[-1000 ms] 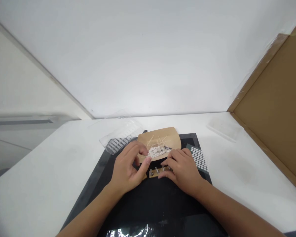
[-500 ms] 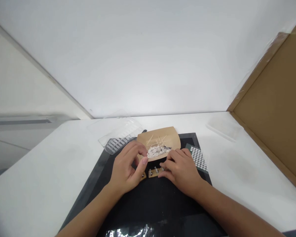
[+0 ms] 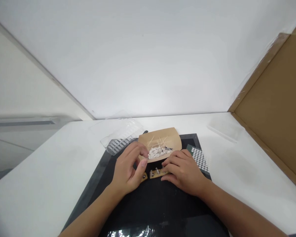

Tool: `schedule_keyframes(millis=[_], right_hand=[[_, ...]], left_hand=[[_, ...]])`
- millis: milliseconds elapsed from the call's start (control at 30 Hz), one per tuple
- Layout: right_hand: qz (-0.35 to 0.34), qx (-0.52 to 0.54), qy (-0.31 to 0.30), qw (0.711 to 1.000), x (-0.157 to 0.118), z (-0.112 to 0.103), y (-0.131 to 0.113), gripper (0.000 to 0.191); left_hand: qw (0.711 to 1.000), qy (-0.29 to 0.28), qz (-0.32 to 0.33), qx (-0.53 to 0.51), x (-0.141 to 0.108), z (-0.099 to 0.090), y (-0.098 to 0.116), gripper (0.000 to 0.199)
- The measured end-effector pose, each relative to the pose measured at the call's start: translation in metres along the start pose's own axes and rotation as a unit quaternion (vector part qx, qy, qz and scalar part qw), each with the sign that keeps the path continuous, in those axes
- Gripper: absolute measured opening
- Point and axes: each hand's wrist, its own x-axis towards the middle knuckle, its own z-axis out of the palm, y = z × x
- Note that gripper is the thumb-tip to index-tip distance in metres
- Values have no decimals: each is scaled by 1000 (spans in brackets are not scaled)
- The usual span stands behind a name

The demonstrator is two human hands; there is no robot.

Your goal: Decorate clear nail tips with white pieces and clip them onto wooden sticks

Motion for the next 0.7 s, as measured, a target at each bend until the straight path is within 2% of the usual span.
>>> schedule_keyframes(millis=[233, 700], right_hand=[[-18, 11, 4, 1000, 0, 2, 4, 13], [-38, -49, -9, 998, 2, 7, 1, 12]], left_hand=[[1000, 7, -13, 3, -1, 3, -1, 12], [1000, 17, -8, -19, 0, 5, -2, 14]])
